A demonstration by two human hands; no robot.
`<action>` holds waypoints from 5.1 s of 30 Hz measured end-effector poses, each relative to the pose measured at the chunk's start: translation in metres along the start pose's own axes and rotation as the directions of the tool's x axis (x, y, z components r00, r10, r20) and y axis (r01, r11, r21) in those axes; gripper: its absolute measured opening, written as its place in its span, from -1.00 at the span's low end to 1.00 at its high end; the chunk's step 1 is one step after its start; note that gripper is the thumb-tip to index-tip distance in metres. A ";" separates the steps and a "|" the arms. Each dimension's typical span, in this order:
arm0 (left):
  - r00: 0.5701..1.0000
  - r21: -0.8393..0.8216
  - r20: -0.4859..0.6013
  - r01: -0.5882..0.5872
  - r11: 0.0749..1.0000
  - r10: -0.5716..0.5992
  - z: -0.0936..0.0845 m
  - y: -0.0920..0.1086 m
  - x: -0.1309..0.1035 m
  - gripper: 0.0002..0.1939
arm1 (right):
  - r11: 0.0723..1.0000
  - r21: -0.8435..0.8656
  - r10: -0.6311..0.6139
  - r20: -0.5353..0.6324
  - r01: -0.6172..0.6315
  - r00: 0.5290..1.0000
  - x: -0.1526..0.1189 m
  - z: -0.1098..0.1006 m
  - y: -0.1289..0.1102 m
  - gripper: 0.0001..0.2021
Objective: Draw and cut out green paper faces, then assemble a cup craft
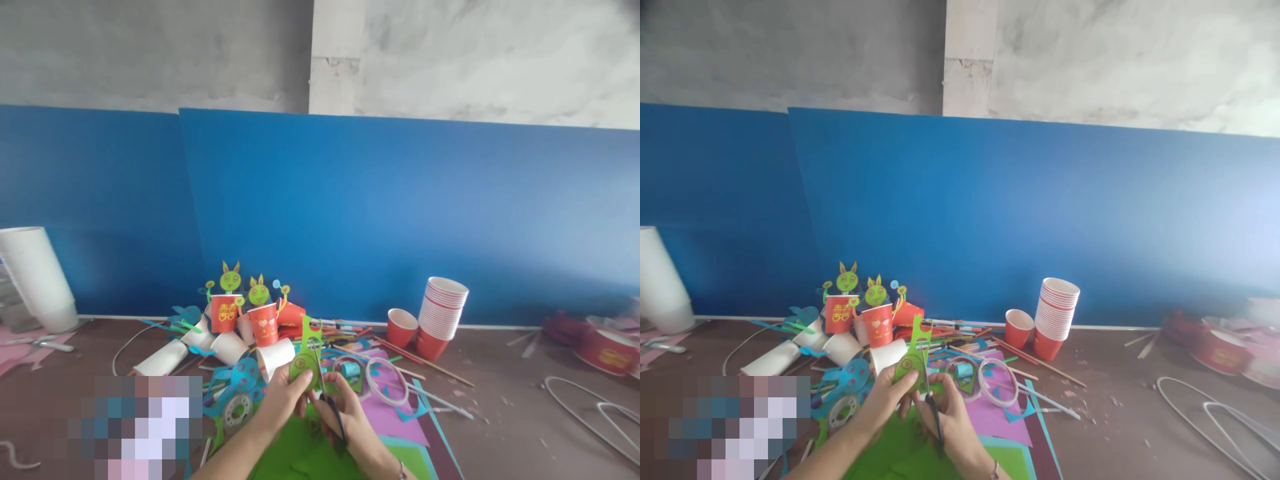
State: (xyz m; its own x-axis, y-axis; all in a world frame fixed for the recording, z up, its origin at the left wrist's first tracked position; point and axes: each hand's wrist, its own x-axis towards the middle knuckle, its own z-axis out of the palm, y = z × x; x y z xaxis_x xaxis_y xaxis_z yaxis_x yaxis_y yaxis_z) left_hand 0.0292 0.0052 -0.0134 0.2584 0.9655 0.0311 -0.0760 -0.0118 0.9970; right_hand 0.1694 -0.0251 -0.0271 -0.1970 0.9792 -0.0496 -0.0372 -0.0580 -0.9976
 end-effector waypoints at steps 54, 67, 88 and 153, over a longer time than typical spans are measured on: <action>0.993 -0.084 0.075 0.096 0.992 -0.089 -0.009 0.007 0.000 -0.68 | 1.000 0.024 0.008 -0.037 -0.007 0.999 -0.005 0.003 -0.015 -0.48; 0.999 -0.075 0.019 0.046 0.996 -0.044 -0.005 0.011 -0.001 -0.61 | 1.000 -0.014 0.004 -0.011 -0.005 1.000 -0.003 0.000 -0.010 -0.49; 0.997 -0.096 0.059 0.056 0.994 -0.050 -0.008 0.008 0.001 -0.65 | 1.000 0.003 0.010 -0.007 -0.010 1.000 -0.001 0.001 -0.008 -0.50; 1.000 -0.034 -0.008 0.024 0.999 -0.025 -0.011 0.010 0.001 -0.57 | 1.000 0.002 0.025 -0.017 -0.025 1.000 -0.005 0.003 -0.008 -0.45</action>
State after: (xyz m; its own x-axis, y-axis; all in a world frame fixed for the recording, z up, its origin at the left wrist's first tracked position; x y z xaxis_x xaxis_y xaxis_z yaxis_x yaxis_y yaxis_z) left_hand 0.0184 0.0084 -0.0043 0.2528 0.9675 0.0059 -0.1025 0.0207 0.9945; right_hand 0.1678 -0.0300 -0.0188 -0.1815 0.9805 -0.0755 -0.0341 -0.0830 -0.9960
